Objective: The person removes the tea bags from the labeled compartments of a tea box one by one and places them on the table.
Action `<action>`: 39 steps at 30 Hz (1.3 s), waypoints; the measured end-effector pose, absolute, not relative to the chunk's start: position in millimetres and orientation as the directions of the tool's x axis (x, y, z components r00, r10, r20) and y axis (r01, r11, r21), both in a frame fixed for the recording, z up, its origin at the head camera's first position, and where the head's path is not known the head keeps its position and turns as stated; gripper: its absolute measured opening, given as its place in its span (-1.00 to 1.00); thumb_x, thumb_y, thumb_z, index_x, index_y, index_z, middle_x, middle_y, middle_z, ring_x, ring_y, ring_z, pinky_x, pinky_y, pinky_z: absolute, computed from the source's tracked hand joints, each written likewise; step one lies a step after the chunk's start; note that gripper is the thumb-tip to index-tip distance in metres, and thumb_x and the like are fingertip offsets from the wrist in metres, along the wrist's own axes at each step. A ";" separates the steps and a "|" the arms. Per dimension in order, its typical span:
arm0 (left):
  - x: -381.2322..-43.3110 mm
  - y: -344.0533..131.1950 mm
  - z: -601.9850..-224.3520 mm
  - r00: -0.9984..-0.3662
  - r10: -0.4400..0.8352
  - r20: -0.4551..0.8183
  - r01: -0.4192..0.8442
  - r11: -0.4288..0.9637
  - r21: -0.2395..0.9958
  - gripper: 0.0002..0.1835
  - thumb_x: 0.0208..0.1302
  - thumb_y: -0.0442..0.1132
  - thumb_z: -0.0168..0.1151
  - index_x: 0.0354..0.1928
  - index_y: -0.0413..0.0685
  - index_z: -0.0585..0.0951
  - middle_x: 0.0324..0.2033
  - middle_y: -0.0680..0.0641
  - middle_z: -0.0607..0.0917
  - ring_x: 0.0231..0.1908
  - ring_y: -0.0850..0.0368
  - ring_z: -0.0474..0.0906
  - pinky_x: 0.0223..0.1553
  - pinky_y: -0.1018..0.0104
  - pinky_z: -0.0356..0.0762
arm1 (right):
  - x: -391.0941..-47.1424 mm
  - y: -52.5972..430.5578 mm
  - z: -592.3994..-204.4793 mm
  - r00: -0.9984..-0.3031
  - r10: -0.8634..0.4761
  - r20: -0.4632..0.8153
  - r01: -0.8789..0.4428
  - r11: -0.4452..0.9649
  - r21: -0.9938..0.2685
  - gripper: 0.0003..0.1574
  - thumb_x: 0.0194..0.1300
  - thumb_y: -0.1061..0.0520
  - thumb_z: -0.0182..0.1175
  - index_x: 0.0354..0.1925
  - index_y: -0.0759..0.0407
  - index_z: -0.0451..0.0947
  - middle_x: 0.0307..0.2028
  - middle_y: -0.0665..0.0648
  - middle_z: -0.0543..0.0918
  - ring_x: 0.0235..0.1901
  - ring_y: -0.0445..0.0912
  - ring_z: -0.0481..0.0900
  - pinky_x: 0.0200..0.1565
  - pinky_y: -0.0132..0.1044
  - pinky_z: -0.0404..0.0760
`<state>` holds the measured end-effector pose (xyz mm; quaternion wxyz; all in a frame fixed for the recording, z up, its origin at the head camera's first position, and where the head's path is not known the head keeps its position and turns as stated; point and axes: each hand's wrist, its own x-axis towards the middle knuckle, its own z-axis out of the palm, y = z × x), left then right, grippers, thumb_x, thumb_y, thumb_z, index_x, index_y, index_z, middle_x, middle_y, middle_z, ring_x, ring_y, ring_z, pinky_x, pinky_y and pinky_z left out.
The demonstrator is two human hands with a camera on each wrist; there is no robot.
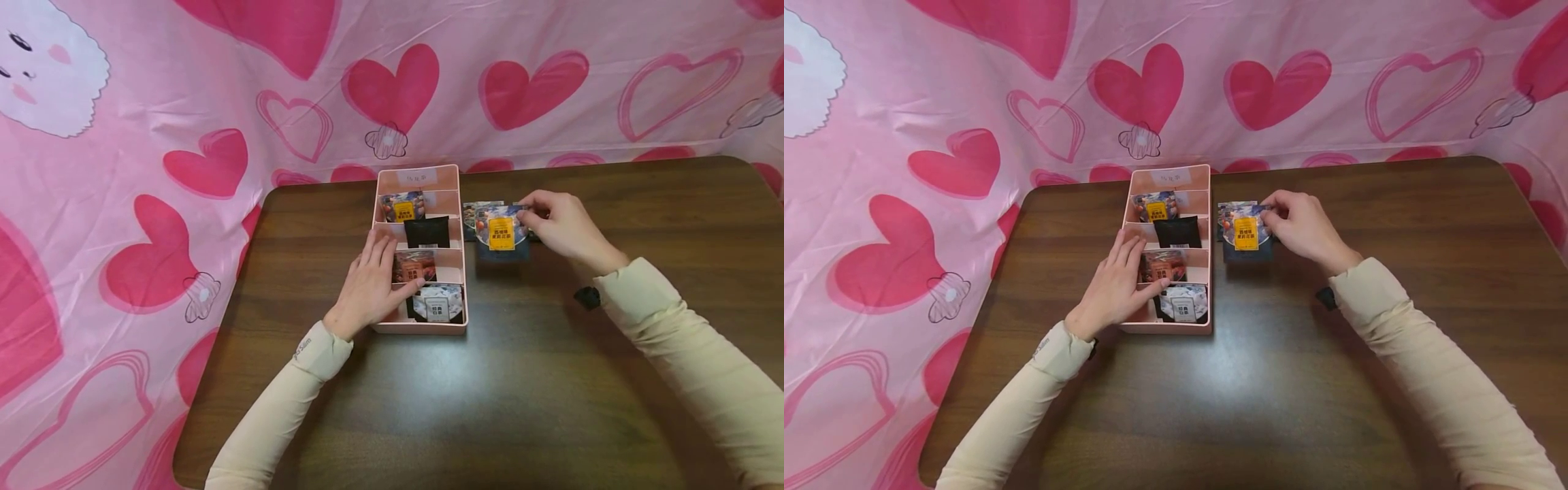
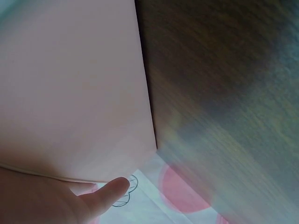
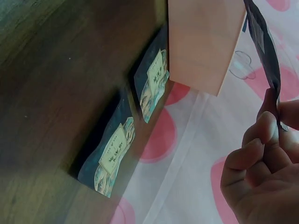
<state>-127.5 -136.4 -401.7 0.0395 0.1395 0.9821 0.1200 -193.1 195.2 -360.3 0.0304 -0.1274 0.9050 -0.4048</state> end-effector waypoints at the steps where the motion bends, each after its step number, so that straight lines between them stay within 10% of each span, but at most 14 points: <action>1: -127.5 -136.3 -401.6 -0.958 0.284 -0.045 0.265 0.933 0.246 0.03 0.18 0.56 -0.26 0.50 -0.02 0.08 0.53 -0.09 0.01 0.54 -0.01 -0.34 0.36 -0.24 0.13 | -192.9 194.7 -361.0 -0.965 -0.259 0.045 -0.206 0.639 -0.741 -0.66 0.39 0.04 0.10 -0.02 0.23 0.59 -0.26 0.24 0.64 -0.40 -0.04 0.41 -0.48 -0.37 0.39; 39: -128.1 -136.5 -402.5 -0.958 0.283 -0.049 0.264 0.934 0.239 0.05 0.18 0.58 -0.28 0.50 -0.03 0.07 0.52 -0.09 0.02 0.54 -0.01 -0.36 0.36 -0.21 0.14 | -190.4 180.1 -416.1 -0.890 -0.436 -0.134 -0.225 0.675 -0.703 -0.73 0.34 0.22 0.09 -0.14 0.40 0.60 -0.42 0.19 0.73 -0.48 -0.08 0.59 -0.40 -0.31 0.51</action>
